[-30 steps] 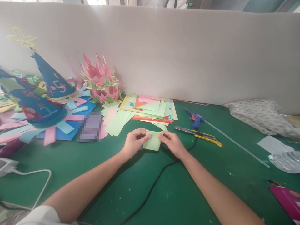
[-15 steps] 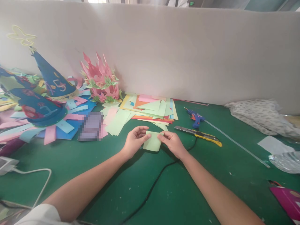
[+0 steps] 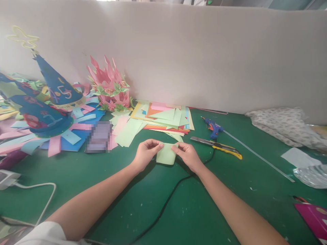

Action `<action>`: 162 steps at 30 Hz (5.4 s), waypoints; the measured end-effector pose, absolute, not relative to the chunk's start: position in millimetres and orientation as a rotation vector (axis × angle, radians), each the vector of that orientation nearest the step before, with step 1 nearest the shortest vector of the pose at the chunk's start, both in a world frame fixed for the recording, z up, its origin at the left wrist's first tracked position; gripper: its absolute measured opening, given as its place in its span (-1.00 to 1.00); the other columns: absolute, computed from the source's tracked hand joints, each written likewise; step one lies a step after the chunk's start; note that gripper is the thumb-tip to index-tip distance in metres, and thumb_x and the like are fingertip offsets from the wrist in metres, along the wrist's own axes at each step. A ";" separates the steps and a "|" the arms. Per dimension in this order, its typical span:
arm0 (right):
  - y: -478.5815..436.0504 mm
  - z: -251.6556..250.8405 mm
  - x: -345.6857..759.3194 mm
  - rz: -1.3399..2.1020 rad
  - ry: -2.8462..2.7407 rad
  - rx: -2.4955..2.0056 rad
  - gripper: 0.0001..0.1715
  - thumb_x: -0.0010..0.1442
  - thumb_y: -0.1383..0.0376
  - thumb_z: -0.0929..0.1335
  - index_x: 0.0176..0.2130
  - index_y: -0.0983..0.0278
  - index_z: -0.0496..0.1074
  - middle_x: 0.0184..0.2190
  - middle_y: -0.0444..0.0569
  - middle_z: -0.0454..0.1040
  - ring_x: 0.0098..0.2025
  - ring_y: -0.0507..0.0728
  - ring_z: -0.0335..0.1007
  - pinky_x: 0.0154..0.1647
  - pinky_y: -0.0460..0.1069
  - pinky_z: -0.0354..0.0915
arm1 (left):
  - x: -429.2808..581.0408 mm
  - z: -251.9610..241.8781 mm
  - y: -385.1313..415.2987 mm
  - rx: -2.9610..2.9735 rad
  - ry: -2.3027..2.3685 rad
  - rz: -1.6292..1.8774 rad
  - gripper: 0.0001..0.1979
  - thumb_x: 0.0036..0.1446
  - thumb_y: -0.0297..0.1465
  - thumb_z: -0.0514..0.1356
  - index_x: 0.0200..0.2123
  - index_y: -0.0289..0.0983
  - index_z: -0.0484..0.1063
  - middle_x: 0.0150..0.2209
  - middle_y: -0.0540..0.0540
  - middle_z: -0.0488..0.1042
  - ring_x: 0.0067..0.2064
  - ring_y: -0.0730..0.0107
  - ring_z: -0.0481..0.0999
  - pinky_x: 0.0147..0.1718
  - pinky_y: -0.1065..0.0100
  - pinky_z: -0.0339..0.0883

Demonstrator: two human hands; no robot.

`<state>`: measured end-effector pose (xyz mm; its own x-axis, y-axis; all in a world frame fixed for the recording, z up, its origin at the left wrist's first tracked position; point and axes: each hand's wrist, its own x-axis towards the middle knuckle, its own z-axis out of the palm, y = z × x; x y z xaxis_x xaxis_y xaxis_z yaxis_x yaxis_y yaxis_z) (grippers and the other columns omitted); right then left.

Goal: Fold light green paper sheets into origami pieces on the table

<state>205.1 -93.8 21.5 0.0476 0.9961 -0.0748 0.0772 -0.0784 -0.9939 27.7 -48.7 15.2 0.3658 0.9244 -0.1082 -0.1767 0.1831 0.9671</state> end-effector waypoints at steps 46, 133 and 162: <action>-94.9 24.0 204.3 1.131 -1.404 -1.375 -0.54 0.08 -0.05 0.33 -0.57 0.25 0.36 -0.63 -0.14 0.39 -0.52 0.07 0.31 -0.44 -0.03 0.24 | 32.7 8.8 -45.7 1.101 0.875 0.989 -0.60 -0.06 -0.08 0.27 -0.43 -0.24 0.20 -0.59 0.12 0.31 -0.60 0.60 0.26 -0.61 0.53 0.12; -91.5 17.5 211.3 1.129 -0.746 -1.156 -0.60 -0.09 0.02 0.47 -0.49 0.22 0.31 -0.52 -0.17 0.36 -0.48 0.02 0.30 -0.46 -0.06 0.35 | 20.3 21.0 -44.4 1.855 0.802 0.972 -0.79 0.12 -0.24 0.18 -0.46 -0.22 0.45 -0.33 -0.10 0.47 -0.09 0.21 0.38 -0.04 0.22 0.21; -94.6 18.0 215.8 1.100 -0.815 -1.320 -0.65 -0.01 0.15 0.36 -0.19 0.21 0.32 -0.41 -0.09 0.52 -0.46 0.12 0.43 -0.49 -0.03 0.31 | 4.7 24.0 -35.6 1.119 0.724 0.610 -0.15 -0.08 -0.49 0.16 0.26 -0.06 -0.14 -0.19 -0.06 0.43 -0.40 0.46 0.43 -0.43 0.42 0.32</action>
<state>215.8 -94.6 18.0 0.3134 0.9411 -0.1266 -0.1534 -0.0814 -0.9848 4.7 -35.6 24.0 0.6268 0.7513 -0.2067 -0.0760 0.3230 0.9433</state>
